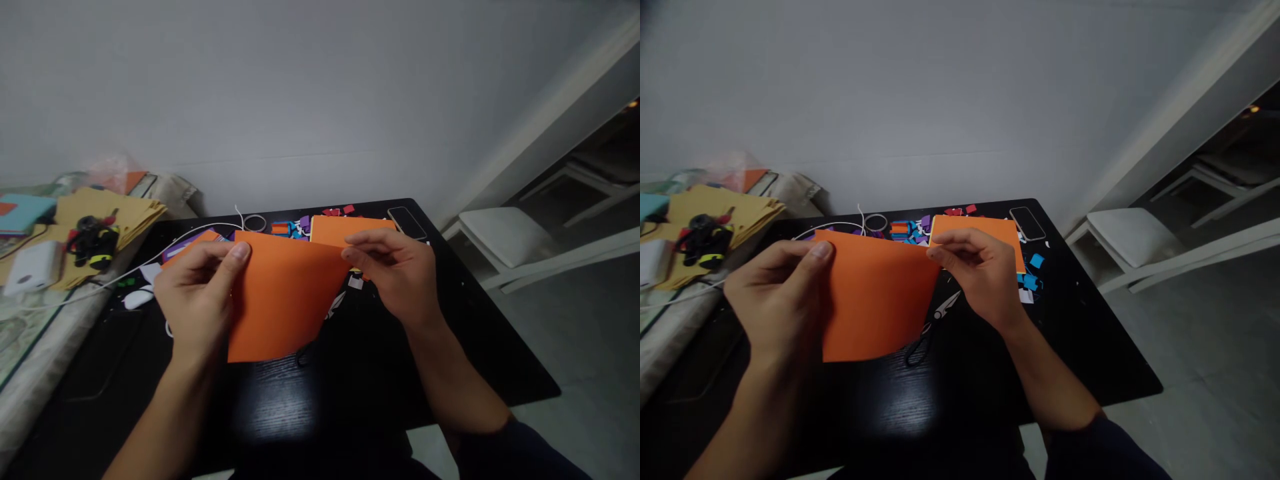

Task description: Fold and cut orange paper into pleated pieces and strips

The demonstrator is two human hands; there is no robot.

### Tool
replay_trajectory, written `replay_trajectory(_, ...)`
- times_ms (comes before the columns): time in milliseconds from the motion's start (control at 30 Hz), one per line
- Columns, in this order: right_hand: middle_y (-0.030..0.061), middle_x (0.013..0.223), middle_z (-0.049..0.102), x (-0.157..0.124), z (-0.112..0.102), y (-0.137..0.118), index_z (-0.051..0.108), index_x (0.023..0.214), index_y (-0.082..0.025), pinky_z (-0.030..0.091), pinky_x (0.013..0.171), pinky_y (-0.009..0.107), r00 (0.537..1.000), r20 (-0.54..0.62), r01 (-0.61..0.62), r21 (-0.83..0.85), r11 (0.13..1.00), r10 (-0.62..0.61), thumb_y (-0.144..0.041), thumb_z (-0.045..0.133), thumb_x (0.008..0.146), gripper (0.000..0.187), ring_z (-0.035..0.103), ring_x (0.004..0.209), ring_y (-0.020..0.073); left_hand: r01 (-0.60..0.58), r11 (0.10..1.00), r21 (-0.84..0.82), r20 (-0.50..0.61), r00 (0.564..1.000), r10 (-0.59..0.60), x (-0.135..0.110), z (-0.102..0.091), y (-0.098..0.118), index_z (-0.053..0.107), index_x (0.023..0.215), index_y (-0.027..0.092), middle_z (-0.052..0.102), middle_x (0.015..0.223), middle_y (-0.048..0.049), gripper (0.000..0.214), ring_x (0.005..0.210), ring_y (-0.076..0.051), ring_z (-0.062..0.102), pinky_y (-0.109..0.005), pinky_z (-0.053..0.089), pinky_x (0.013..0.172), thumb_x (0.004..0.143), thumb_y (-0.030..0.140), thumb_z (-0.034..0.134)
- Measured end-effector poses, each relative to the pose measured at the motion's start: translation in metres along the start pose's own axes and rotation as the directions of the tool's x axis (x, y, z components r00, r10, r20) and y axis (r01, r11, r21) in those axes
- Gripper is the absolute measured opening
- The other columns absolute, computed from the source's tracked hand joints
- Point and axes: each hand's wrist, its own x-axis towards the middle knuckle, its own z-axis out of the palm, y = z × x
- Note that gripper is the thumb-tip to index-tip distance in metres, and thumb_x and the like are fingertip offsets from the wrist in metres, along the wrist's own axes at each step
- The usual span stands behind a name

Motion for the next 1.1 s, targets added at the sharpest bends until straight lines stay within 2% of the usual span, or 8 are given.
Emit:
replay_trajectory(167, -0.0005, 0.080, 0.081, 0.002, 0.004, 0.008, 0.081, 0.091, -0.023, 0.067, 0.074, 0.028, 0.994, 0.027, -0.111, 0.112, 0.987, 0.109, -0.026, 0.089, 0.078, 0.016, 0.078, 0.077, 0.0157, -0.042, 0.999, -0.003, -0.013, 0.999, 0.042, 0.003, 0.002, -0.005, 0.079, 0.079, 0.023, 0.072, 0.073, 0.0019, 0.011, 0.063, -0.012, 0.059, -0.026, 0.049, 0.059, 0.084, 0.032, 0.083)
replay_trajectory(333, 0.0027, 0.087, 0.082, 0.002, 0.007, 0.017, 0.082, 0.089, -0.021, 0.066, 0.082, 0.033, 0.960, 0.184, -0.242, 0.165, 0.956, 0.211, -0.035, 0.089, 0.078, 0.020, 0.077, 0.084, 0.0181, -0.033, 0.998, -0.054, -0.045, 0.999, 0.031, 0.006, 0.002, -0.007, 0.077, 0.077, 0.021, 0.071, 0.073, 0.0011, 0.013, 0.062, -0.011, 0.059, -0.026, 0.048, 0.060, 0.083, 0.031, 0.084)
replay_trajectory(600, 0.0015, 0.083, 0.081, 0.003, 0.006, 0.017, 0.082, 0.084, -0.022, 0.064, 0.075, 0.032, 0.977, 0.084, -0.208, 0.124, 0.970, 0.198, -0.038, 0.089, 0.078, 0.018, 0.074, 0.076, 0.0165, -0.018, 0.999, -0.046, -0.011, 1.000, 0.017, 0.006, 0.002, -0.007, 0.075, 0.079, 0.022, 0.069, 0.072, 0.0026, 0.014, 0.061, -0.011, 0.057, -0.026, 0.046, 0.060, 0.085, 0.034, 0.081)
replay_trajectory(700, 0.0017, 0.079, 0.079, 0.005, 0.002, 0.017, 0.081, 0.082, -0.021, 0.063, 0.071, 0.031, 0.978, 0.078, -0.199, 0.086, 0.976, 0.192, -0.038, 0.087, 0.079, 0.018, 0.073, 0.074, 0.0165, 0.065, 0.997, -0.047, 0.109, 0.992, -0.060, 0.012, -0.006, -0.003, 0.075, 0.079, 0.022, 0.067, 0.070, 0.0027, 0.016, 0.058, -0.010, 0.056, -0.024, 0.045, 0.056, 0.085, 0.035, 0.081)
replay_trajectory(767, 0.0020, 0.078, 0.078, 0.006, -0.001, 0.016, 0.080, 0.081, -0.020, 0.061, 0.070, 0.031, 0.976, 0.120, -0.184, 0.033, 0.982, 0.179, -0.039, 0.086, 0.081, 0.019, 0.072, 0.072, 0.0166, 0.092, 0.996, 0.001, 0.306, 0.948, -0.088, 0.018, -0.013, 0.004, 0.075, 0.079, 0.022, 0.068, 0.071, 0.0012, 0.018, 0.062, -0.012, 0.060, -0.024, 0.048, 0.057, 0.084, 0.037, 0.081)
replay_trajectory(867, 0.0030, 0.079, 0.078, 0.006, -0.003, 0.012, 0.080, 0.082, -0.019, 0.057, 0.067, 0.029, 0.940, 0.291, -0.165, -0.074, 0.984, 0.179, -0.039, 0.085, 0.082, 0.021, 0.070, 0.072, 0.0161, -0.038, 0.985, 0.166, 0.549, 0.833, -0.061, 0.021, -0.021, 0.019, 0.078, 0.096, 0.025, 0.078, 0.094, -0.0034, 0.018, 0.083, -0.018, 0.071, -0.029, 0.056, 0.073, 0.086, 0.040, 0.078)
replay_trajectory(967, 0.0023, 0.078, 0.076, 0.003, 0.003, 0.007, 0.081, 0.085, -0.018, 0.050, 0.063, 0.026, 0.839, 0.496, -0.146, -0.188, 0.971, 0.222, -0.038, 0.082, 0.085, 0.020, 0.066, 0.071, 0.0142, -0.101, 0.972, 0.214, 0.668, 0.741, -0.070, 0.011, -0.019, 0.029, 0.076, 0.102, 0.026, 0.078, 0.097, -0.0027, 0.021, 0.088, -0.018, 0.071, -0.029, 0.055, 0.078, 0.091, 0.043, 0.074)
replay_trajectory(1100, -0.0030, 0.063, 0.063, -0.005, 0.017, 0.008, 0.078, 0.078, -0.016, 0.036, 0.056, 0.023, 0.681, 0.683, -0.065, -0.301, 0.951, 0.263, -0.036, 0.078, 0.088, 0.022, 0.052, 0.061, 0.0091, -0.102, 0.965, 0.243, 0.811, 0.566, -0.145, -0.011, -0.010, 0.022, 0.072, 0.090, 0.022, 0.070, 0.076, 0.0008, 0.025, 0.069, -0.014, 0.061, -0.025, 0.046, 0.063, 0.098, 0.044, 0.063)
